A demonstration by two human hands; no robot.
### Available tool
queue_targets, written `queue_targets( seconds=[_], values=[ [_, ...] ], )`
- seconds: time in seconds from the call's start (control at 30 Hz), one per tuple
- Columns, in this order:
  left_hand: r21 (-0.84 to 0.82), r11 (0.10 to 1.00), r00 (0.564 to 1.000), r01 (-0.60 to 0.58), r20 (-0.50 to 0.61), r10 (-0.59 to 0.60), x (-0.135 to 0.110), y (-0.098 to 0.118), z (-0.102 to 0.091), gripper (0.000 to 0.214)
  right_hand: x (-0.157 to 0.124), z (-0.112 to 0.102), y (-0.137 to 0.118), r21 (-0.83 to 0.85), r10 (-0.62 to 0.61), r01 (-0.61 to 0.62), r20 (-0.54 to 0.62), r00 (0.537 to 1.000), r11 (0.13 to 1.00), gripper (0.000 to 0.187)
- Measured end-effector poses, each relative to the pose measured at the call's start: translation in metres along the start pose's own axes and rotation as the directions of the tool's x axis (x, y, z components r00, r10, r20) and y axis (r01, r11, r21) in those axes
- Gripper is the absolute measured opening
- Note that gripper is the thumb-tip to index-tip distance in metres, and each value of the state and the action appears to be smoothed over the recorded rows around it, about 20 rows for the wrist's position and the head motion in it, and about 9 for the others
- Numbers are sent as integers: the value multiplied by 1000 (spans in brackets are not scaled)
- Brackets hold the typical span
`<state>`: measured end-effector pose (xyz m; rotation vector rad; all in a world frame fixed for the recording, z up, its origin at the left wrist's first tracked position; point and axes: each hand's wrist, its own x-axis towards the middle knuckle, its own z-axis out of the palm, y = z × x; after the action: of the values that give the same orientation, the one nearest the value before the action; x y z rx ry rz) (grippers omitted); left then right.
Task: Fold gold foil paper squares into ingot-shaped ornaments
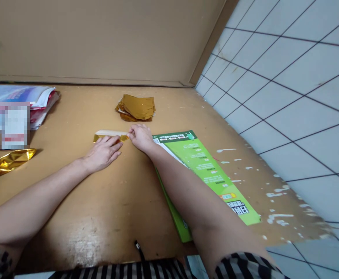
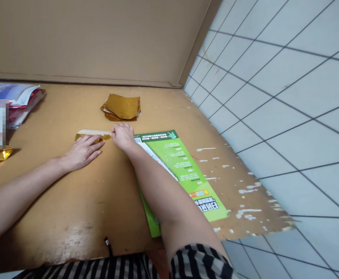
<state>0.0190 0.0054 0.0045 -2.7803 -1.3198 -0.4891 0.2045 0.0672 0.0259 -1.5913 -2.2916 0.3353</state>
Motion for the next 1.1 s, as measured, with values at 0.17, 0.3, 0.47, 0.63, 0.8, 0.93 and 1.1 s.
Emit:
queue_targets(
  seconds=[0.17, 0.3, 0.47, 0.63, 0.8, 0.93, 1.1],
  values=[
    [-13, 1000, 1000, 2, 29, -2, 0, 0, 2, 42, 0, -1, 0, -21, 23, -23, -15, 1000, 1000, 6],
    [-16, 1000, 1000, -7, 21, 8, 0, -1, 3, 43, -3, -4, -1, -47, 36, -38, -39, 999, 998, 9],
    [-2, 1000, 1000, -11, 15, 11, 0, 0, 2, 42, -11, -6, -5, -67, -139, 133, -92, 986, 989, 14],
    [6, 1000, 1000, -9, 30, 9, 0, 0, 2, 43, -12, -1, -13, -37, -176, 176, 7, 984, 984, 14],
    [4, 1000, 999, -11, 36, 11, 0, -1, 1, 44, -6, 0, -19, -52, -84, 87, 53, 995, 995, 12],
    [0, 1000, 999, -3, 42, 3, 0, 0, 1, 44, -3, -2, -20, -74, -14, 19, 66, 998, 997, 13],
    [4, 1000, 999, -6, 44, 6, 1, 1, 0, 43, -4, -7, -19, -124, 25, -20, 45, 999, 992, 19]
  ],
)
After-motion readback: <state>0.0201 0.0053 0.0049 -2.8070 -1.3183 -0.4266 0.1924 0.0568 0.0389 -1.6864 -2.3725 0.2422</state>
